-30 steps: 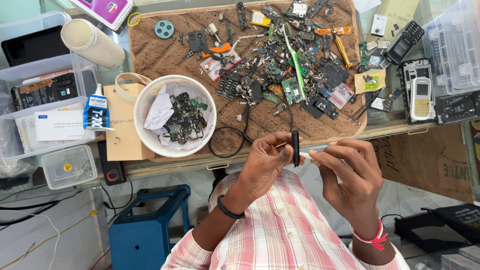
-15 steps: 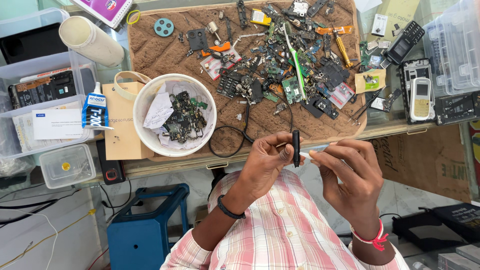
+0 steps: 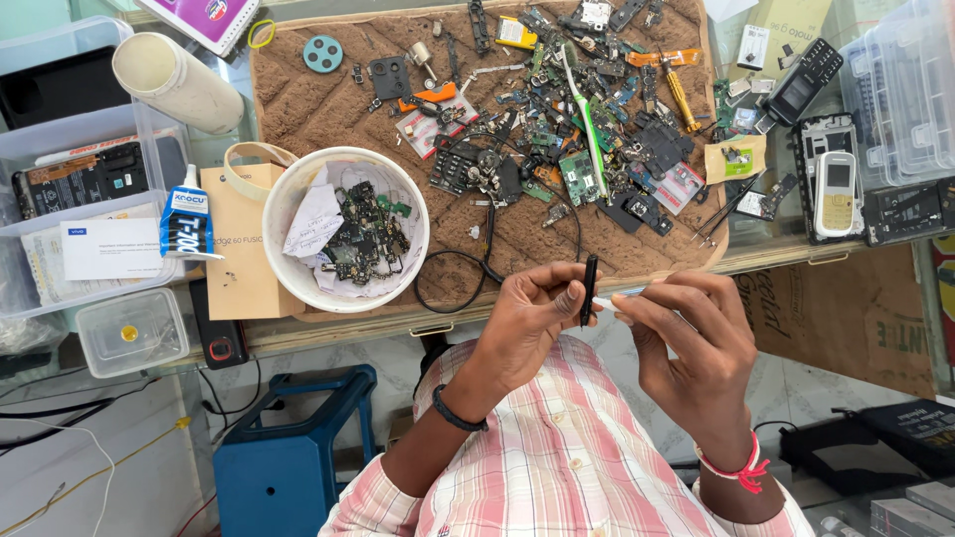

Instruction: The person applies a small amount of white paste to a black cable connector, then wipes the connector with a green cloth. The person continues to handle the cable and connector while another person works nearby.

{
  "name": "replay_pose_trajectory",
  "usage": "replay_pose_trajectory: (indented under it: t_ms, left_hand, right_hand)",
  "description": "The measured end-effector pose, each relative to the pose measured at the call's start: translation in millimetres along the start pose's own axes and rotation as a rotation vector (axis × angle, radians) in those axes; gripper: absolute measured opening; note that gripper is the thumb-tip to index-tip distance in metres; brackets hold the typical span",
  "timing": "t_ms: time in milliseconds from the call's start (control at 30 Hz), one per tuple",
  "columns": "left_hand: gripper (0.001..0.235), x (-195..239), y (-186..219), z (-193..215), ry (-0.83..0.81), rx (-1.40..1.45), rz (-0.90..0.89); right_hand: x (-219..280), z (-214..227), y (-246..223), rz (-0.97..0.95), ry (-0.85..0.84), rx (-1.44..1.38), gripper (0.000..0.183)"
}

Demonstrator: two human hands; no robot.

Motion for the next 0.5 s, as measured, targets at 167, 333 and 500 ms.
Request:
replay_pose_trajectory:
  t_ms: [167, 333, 500]
  left_hand:
    - [0.032, -9.8, -1.5, 11.9, 0.048, -0.038, 0.046]
    - [0.020, -38.2, 4.9, 7.1, 0.070, -0.161, 0.003]
    - [0.017, -73.1, 81.2, -49.5, 0.133, -1.197, -0.726]
  right_hand:
    - [-2.0, 0.3, 8.4, -0.029, 0.015, 0.000, 0.032]
    - [-4.6, 4.2, 44.2, -0.130, 0.049, 0.007, 0.026]
    - [-0.7, -13.1, 102.0, -0.266, 0.057, -0.043, 0.024]
Point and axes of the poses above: each hand's wrist, its own x-axis away from the middle knuckle, its own z-axis out of the back of the hand, y = z × x, the point moved 10 cm from there along -x, towards the middle knuckle, and after that the axes turned 13 degrees about x, right-handed, at the moved point
